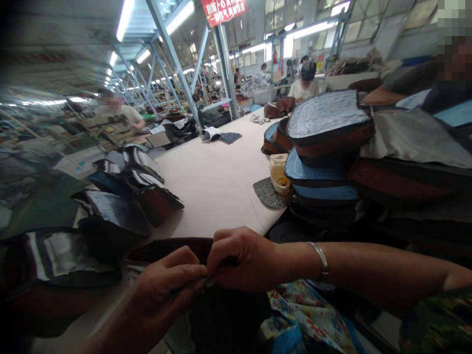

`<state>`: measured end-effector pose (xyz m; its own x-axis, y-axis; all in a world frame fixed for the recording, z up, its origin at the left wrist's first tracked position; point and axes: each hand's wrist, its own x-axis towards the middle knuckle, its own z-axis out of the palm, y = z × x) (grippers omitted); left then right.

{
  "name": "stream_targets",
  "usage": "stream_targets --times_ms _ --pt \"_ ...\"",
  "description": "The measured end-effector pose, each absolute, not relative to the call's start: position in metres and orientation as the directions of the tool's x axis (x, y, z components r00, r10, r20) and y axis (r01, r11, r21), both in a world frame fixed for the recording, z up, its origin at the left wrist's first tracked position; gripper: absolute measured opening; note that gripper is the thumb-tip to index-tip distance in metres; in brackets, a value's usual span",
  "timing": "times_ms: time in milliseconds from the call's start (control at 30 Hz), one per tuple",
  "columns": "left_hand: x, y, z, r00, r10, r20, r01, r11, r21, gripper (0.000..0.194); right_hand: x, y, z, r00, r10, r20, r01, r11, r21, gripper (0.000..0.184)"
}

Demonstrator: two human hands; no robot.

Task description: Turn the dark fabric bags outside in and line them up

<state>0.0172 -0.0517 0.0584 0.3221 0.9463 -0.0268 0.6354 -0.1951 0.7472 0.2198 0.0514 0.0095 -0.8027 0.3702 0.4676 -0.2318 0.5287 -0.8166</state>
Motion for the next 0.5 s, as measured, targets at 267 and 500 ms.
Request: stream_targets --times_ms 267,500 --pt "0.005 -0.048 0.062 0.36 0.875 -0.323 0.576 0.064 0.815 0.046 0.225 0.044 0.002 -0.81 0.047 0.585 -0.154 0.944 -0.29 0.004" --pt "0.019 -0.051 0.062 0.338 0.898 -0.283 0.638 0.002 0.77 0.034 0.233 0.039 0.011 -0.776 0.079 0.625 -0.218 0.897 -0.384 0.007"
